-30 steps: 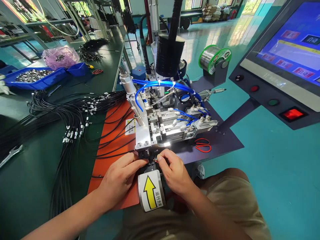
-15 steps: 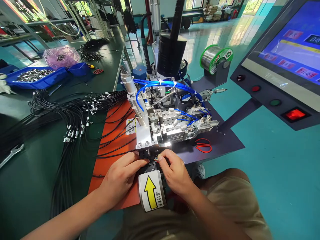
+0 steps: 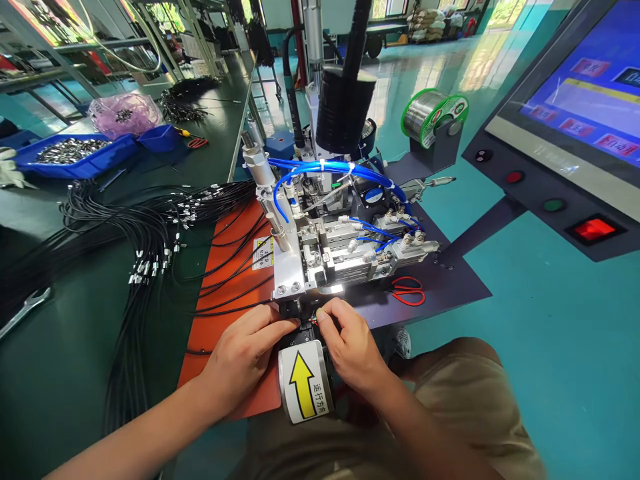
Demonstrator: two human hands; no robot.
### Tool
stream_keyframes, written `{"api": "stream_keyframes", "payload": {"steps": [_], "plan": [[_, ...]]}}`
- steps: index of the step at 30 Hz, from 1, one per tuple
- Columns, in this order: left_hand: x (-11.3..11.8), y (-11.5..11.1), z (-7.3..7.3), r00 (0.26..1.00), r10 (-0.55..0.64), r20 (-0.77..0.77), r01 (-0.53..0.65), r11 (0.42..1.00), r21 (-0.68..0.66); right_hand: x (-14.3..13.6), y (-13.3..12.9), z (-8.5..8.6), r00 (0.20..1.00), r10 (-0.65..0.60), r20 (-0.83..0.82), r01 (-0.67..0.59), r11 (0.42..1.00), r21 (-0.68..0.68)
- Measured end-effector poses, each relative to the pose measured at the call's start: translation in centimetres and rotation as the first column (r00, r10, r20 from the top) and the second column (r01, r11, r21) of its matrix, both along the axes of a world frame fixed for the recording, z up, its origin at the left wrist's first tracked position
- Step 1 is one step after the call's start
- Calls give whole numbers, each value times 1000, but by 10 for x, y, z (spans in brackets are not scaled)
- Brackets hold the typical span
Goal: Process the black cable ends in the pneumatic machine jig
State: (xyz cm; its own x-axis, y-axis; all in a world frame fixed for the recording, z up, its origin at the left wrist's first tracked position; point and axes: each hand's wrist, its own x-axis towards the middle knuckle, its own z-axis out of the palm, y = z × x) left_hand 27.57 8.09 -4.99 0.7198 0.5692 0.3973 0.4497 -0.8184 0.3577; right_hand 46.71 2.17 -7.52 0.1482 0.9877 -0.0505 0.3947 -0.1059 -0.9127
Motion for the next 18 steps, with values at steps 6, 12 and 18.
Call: {"api": "stream_keyframes", "payload": {"steps": [6,12,18], "plan": [[1,1,3,1000,-3,0,2,1000,7,-1,0,-1,999,-13,30,12,1000,27],[0,0,3,1000,-24,-6,24,999,26,-3,0,-4,998,-17,55,14,999,50],[-1,1,2,999,-42,-26,44,997,61,-3,0,-3,998,-28,63,23,997,71]]}}
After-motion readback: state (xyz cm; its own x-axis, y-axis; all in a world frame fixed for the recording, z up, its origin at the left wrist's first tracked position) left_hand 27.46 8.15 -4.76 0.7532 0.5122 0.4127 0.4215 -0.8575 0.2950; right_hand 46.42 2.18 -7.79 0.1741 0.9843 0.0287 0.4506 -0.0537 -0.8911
